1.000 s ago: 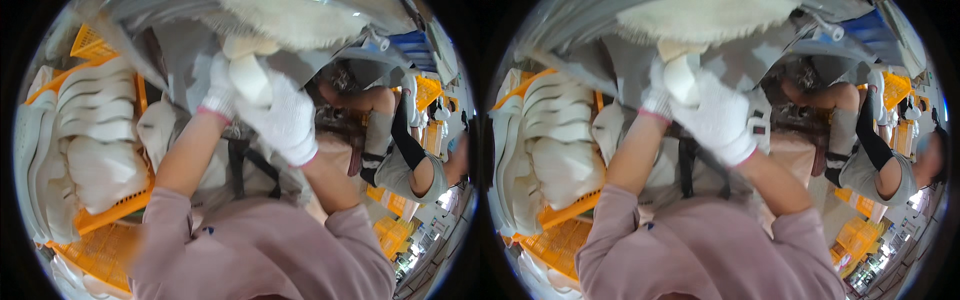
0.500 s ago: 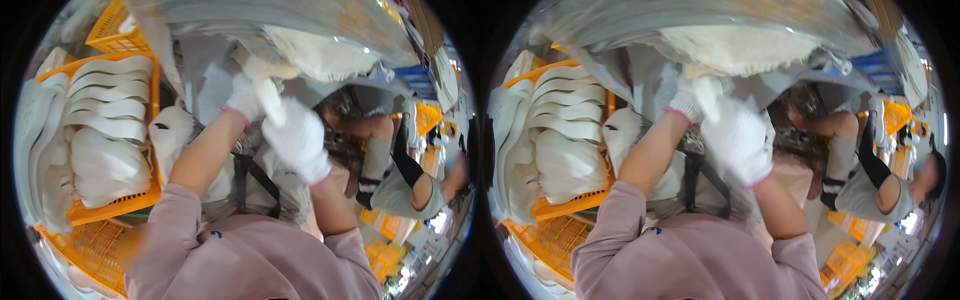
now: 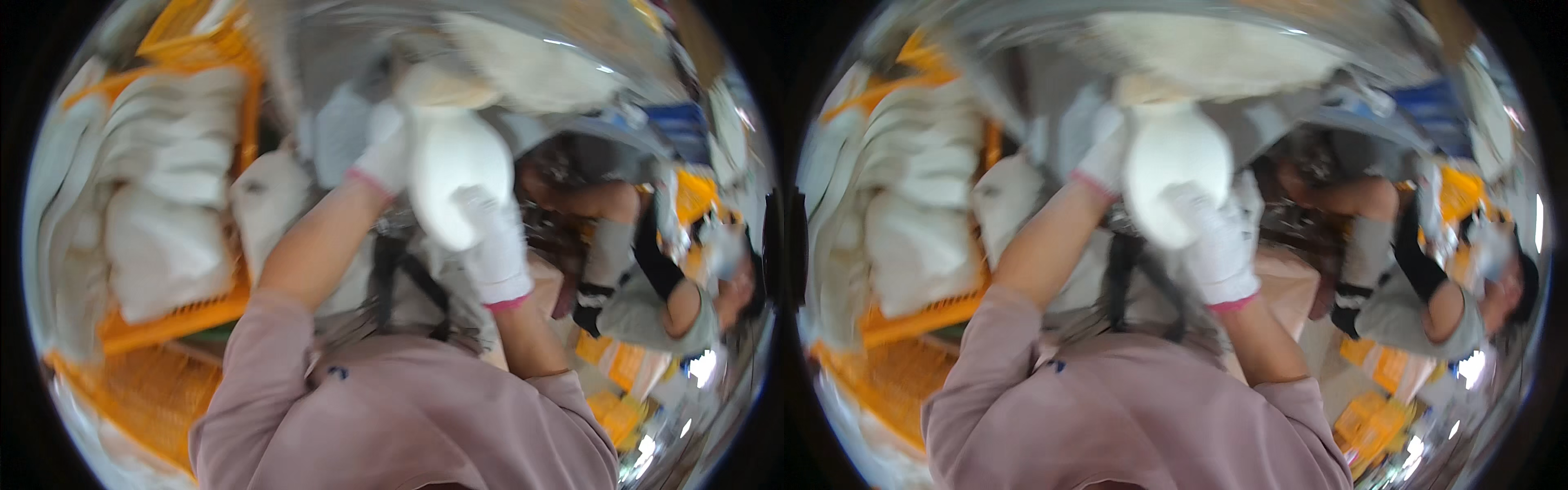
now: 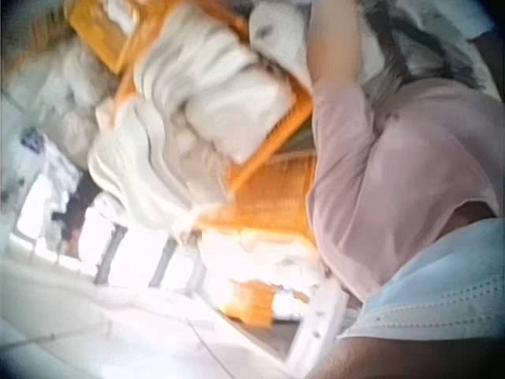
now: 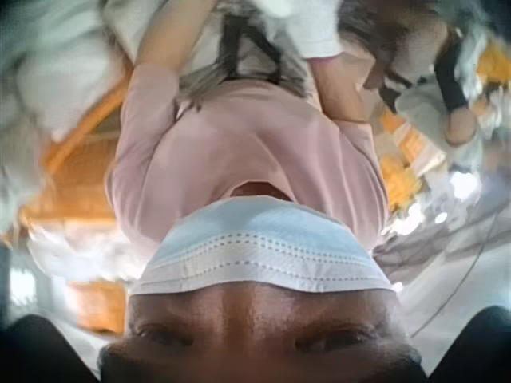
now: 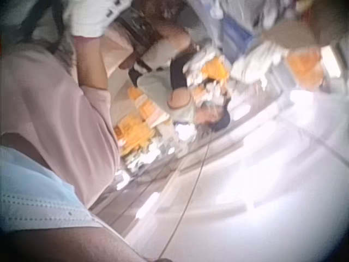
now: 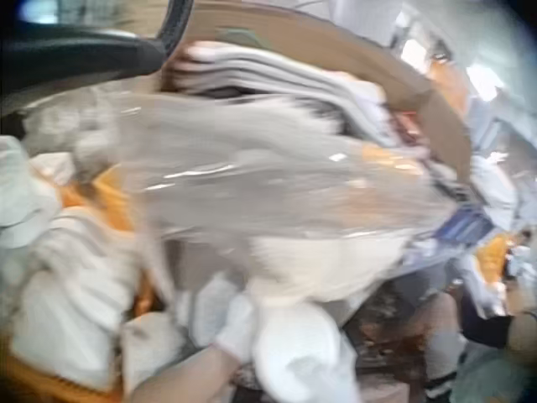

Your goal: The person repeatedly picks white shoe insoles from a yellow crate, rubs them against a brush mounted on a workbench, and returns them to the crate. The process is repeated continuously throughout the clip.

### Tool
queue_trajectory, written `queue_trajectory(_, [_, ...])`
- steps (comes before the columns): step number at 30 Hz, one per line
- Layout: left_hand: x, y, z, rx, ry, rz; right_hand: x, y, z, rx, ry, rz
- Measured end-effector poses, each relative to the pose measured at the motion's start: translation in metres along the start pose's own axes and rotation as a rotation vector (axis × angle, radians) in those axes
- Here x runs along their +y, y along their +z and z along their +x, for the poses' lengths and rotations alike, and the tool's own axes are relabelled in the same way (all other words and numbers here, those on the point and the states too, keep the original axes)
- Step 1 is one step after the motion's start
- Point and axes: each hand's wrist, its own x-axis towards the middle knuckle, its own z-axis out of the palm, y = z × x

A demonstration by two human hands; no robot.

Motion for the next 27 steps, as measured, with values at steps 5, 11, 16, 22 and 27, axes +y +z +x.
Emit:
queue_trajectory(5, [0.047, -0.031, -0.062, -0.073, -0.544, -0.150, 0.048, -0.037, -0.075, -0.022, 0.519, 0.666])
queue_trajectory(11, [0.138, -0.159, -0.197, 0.530, 0.135, 1.655, 0.161, -0.030, -0.289, -0.312, 0.852, -0.191])
queue_trajectory(16, [0.152, -0.217, -0.236, -0.223, 0.016, 2.125, 0.149, -0.005, -0.233, -0.323, 0.544, -0.154])
queue_trajectory(22, [0.193, -0.242, -0.211, 0.025, 0.090, 1.679, 0.086, -0.005, -0.107, -0.068, 0.185, 0.175])
queue_trajectory(27, [0.182, -0.240, -0.217, 0.661, 0.233, 0.971, -0.069, 0.051, -0.029, -0.082, -0.345, 0.344])
